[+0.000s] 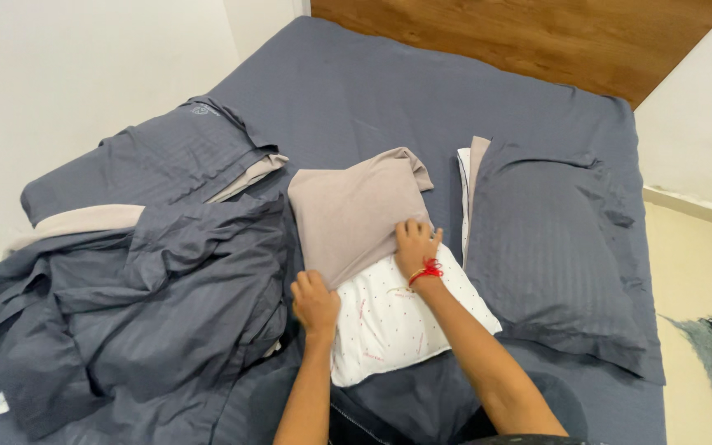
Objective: The person opens a closet to retrieve several pillowcases and puts them onto pillows by hand on a bed.
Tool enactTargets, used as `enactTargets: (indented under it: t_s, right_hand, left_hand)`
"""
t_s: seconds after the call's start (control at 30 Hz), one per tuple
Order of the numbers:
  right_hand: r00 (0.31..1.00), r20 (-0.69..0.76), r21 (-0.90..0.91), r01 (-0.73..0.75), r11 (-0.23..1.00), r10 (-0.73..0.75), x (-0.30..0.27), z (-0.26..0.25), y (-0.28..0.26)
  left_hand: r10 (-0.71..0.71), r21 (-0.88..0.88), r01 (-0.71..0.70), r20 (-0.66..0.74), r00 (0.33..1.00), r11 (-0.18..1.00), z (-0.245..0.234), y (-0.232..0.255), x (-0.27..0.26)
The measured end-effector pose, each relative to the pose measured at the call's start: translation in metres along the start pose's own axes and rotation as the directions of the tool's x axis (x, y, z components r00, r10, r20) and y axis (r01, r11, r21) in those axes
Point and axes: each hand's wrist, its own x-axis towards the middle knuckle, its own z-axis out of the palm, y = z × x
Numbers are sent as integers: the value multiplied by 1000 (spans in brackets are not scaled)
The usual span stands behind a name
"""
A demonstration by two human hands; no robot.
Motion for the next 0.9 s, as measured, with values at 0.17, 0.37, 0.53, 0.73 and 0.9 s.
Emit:
enactTargets:
  t_s: [0.17, 0.37, 0.53, 0.73, 0.9]
  right_hand:
    - [793, 487, 296, -544, 785, 366, -42, 57, 126]
    - [570, 771, 503, -819, 277, 285, -63, 116, 156]
    - [401, 916, 375, -862, -341, -5, -80, 130, 157]
    - [409, 913, 386, -852, -353, 12, -89, 137, 149]
    - [502, 856, 517, -823, -234, 125, -90, 85, 150]
  left_hand:
    - [-361, -311, 417, 224, 905, 854, 58, -20, 3]
    - [-384, -583, 803, 775, 502, -124, 115, -44, 5]
    - [-291, -518, 812, 847, 445, -268, 130, -54, 10]
    - [-363, -573, 802, 792, 491, -166, 129, -64, 13]
    - [-387, -601, 781, 688, 614, 170, 63, -51, 12]
